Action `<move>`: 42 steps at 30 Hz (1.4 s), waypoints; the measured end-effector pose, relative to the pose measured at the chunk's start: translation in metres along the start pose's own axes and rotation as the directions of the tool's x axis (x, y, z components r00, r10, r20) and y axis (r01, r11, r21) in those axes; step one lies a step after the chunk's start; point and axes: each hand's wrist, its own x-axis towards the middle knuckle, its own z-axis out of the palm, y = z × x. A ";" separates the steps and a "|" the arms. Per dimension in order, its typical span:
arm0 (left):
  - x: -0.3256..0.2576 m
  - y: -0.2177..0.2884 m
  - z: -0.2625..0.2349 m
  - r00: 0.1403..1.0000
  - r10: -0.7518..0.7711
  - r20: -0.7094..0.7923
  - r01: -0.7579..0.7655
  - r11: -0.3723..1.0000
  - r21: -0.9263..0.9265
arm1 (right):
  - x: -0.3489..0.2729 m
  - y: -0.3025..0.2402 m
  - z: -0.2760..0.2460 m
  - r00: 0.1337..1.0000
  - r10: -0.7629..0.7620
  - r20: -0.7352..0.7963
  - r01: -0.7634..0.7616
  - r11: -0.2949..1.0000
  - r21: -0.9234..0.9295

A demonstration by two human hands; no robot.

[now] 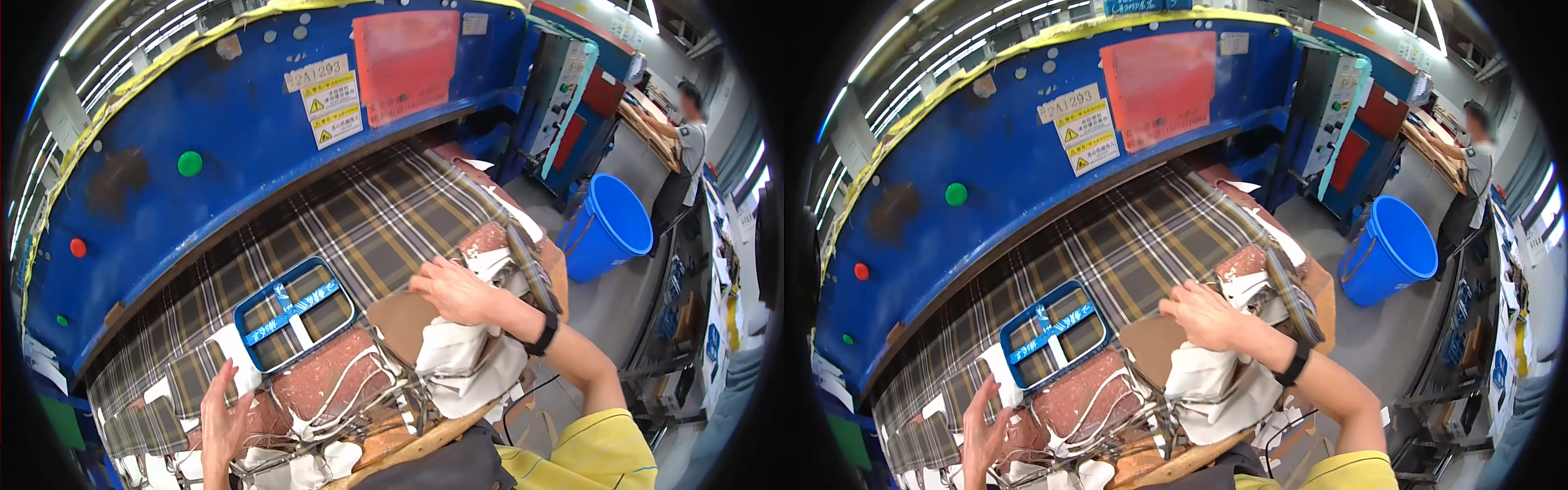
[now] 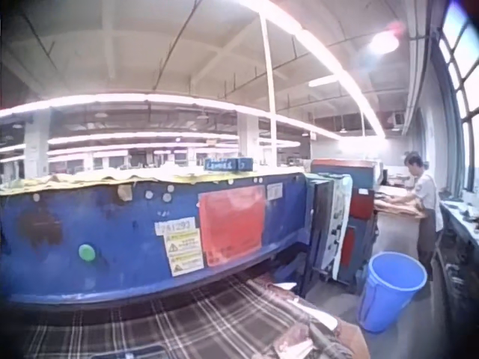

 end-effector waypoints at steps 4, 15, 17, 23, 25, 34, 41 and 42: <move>0.021 -0.025 0.022 0.999 -0.012 -0.043 0.013 1.000 0.022 | -0.020 -0.007 -0.002 0.993 -0.114 -0.001 0.114 0.993 0.011; 0.051 -0.037 0.041 1.000 -0.027 -0.005 0.026 0.977 -0.210 | 0.090 -0.044 -0.061 0.943 -0.320 0.086 0.278 0.906 0.318; 0.048 -0.037 0.039 1.000 -0.009 -0.003 0.008 0.983 -0.181 | 0.117 -0.062 -0.039 0.882 -0.456 0.122 0.386 0.845 0.371; 0.045 -0.066 0.052 0.985 0.108 -0.132 -0.123 0.987 -0.108 | 0.183 -0.140 0.051 0.756 -0.654 0.027 0.652 0.756 0.062; 0.049 -0.054 0.051 0.995 -0.088 -0.054 0.081 0.990 -0.119 | 0.196 -0.131 0.134 0.614 -0.716 -0.332 0.696 0.690 -0.200; 0.042 -0.036 0.039 0.994 -0.085 -0.068 0.070 0.977 -0.203 | 0.190 -0.168 0.105 0.834 -0.550 0.038 0.546 0.834 0.082; 0.057 -0.050 0.071 0.995 -0.099 -0.011 0.037 0.464 -0.885 | 0.177 -0.168 0.063 0.916 -0.378 0.132 0.348 0.914 0.208; 0.060 -0.041 0.069 0.978 -0.166 0.129 0.186 0.403 -0.896 | 0.170 -0.159 0.055 0.923 -0.368 0.111 0.341 0.918 0.204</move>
